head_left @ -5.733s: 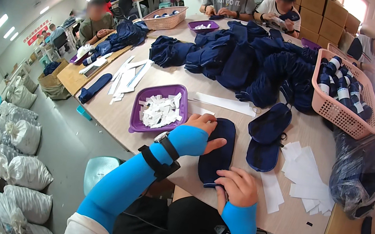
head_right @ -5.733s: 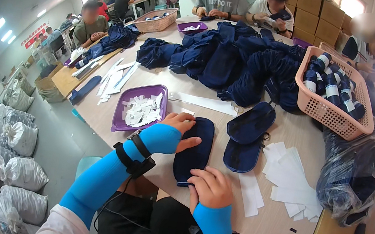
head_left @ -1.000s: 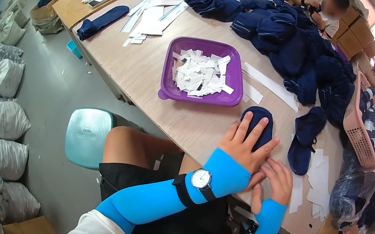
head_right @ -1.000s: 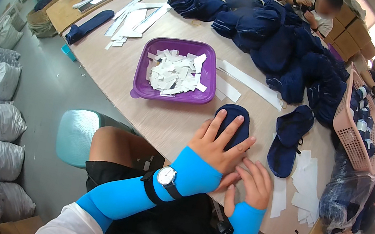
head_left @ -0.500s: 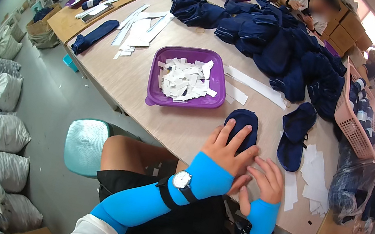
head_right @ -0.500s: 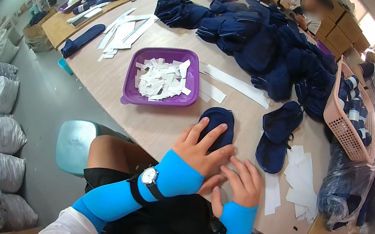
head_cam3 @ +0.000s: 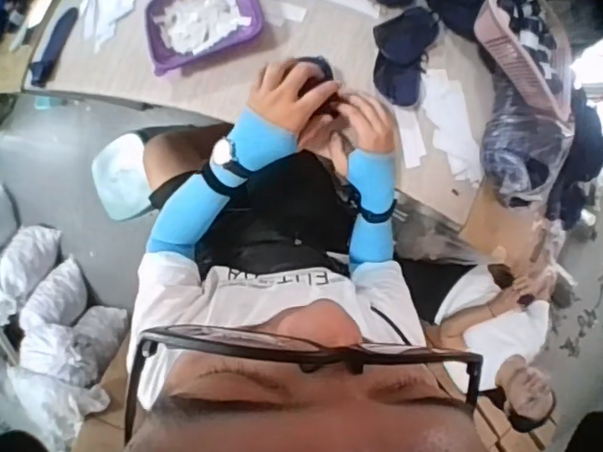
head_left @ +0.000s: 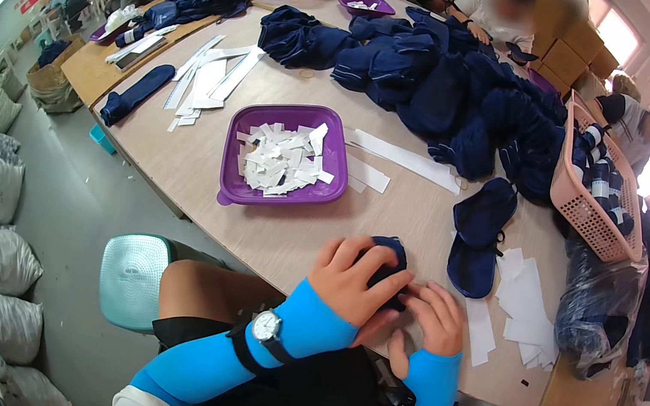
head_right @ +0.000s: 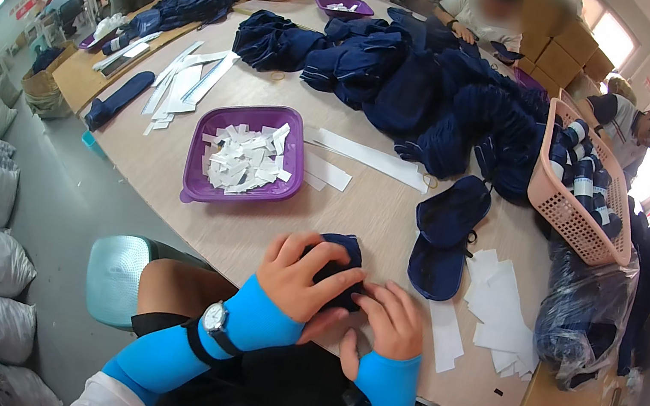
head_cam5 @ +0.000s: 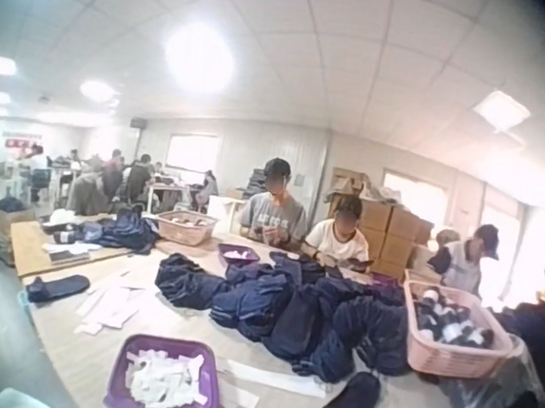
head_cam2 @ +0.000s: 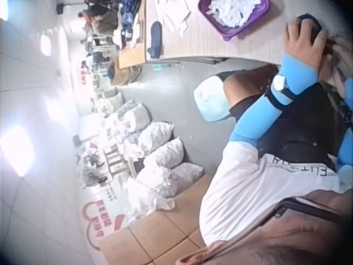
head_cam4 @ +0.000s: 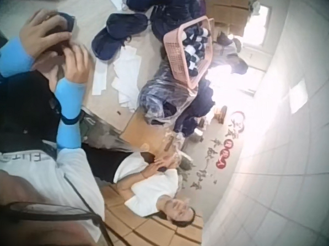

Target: Folding and applying paper tags to blue fabric components in a manufacturing facility.

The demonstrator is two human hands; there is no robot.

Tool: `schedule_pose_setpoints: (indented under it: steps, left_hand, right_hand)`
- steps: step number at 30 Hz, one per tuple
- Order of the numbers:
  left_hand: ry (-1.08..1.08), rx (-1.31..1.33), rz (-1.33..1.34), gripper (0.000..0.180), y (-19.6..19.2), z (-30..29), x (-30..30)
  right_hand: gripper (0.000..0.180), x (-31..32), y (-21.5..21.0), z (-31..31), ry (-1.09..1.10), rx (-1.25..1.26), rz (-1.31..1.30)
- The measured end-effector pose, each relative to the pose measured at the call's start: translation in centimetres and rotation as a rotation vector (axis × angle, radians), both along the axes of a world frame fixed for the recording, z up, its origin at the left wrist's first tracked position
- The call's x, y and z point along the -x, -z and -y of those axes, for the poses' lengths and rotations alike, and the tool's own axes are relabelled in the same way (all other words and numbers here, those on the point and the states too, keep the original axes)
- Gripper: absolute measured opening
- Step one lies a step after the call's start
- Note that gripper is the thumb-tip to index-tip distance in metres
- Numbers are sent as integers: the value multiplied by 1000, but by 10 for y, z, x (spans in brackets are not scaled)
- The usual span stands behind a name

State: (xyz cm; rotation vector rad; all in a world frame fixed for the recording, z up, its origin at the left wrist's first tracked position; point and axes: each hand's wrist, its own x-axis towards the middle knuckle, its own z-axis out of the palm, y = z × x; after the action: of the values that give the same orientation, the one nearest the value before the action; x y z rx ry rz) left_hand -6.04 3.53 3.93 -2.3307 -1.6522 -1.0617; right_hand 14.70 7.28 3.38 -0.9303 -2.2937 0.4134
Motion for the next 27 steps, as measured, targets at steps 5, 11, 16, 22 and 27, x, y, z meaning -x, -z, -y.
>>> schedule_pose_setpoints:
  steps: [5,11,16,22,27]
  left_hand:
    - [-18,35,-19,59,15,-11,0]
    - [-140,119,19,68,12,-7,-1]
    - [-193,190,6,70,11,-8,-10]
    - [-172,143,-50,69,15,-12,-14]
    - [-37,27,-35,66,1,-16,-7]
  right_hand:
    - [48,2,0,2,1,-5,20]
    - [49,7,-7,-1,-7,4,39]
    - [48,7,-10,-1,5,36,10]
    - [46,5,-7,-2,-4,10,-12]
    - [44,4,-7,0,4,-17,-6]
